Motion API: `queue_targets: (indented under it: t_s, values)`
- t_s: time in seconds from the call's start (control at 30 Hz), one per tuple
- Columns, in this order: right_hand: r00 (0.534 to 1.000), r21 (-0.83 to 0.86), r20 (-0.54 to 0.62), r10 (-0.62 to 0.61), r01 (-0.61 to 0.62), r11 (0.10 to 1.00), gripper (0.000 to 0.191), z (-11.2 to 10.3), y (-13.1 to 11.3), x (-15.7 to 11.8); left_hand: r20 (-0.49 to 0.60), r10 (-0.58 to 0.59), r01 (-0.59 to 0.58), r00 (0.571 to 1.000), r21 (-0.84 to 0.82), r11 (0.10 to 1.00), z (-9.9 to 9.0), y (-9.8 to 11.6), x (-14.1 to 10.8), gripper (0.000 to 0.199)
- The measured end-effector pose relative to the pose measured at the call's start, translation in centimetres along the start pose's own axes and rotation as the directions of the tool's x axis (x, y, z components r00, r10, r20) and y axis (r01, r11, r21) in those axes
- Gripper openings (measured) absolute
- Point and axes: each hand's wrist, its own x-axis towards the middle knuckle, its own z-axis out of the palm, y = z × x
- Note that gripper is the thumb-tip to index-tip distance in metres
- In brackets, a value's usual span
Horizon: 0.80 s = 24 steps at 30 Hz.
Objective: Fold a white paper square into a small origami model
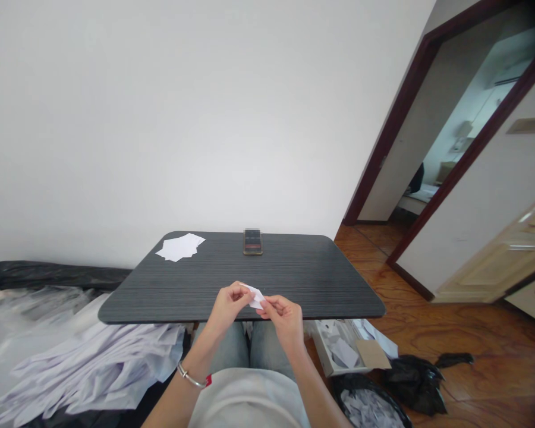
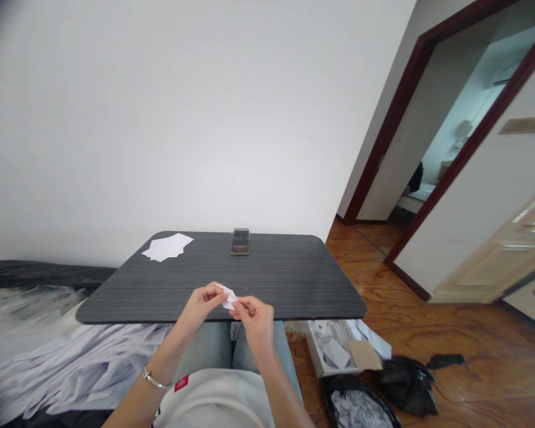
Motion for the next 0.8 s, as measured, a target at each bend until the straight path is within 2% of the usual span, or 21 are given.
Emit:
queue_targets:
  t_s: [0.2,0.33,0.57,0.67,0.8]
  values:
    - [0.999,0.036,-0.007,0.047,-0.047,0.998,0.023,-0.01,0.22,0.14,0.003,0.001,-0.001,1.000,-0.037,0.999,0.08,-0.22,-0.03,0.021]
    - [0.997,0.029,0.014,0.082,-0.082,0.996,0.028,0.01,0.19,0.26,-0.013,0.048,-0.047,0.999,0.050,0.998,0.13,-0.30,0.04,0.021]
    - [0.992,0.030,0.060,0.109,-0.111,0.993,0.030,-0.22,0.29,0.45,0.025,0.081,-0.084,0.996,0.162,0.983,0.05,-0.21,-0.12,0.019]
    - [0.992,0.060,0.049,0.116,-0.119,0.991,0.028,-0.36,0.51,0.62,0.025,0.057,-0.059,0.998,0.101,0.993,0.06,-0.23,-0.07,0.018]
    - [0.990,0.086,0.047,0.131,-0.135,0.987,0.028,-0.50,0.39,0.72,-0.056,0.035,-0.037,0.998,-0.040,0.999,0.12,-0.25,0.14,0.021]
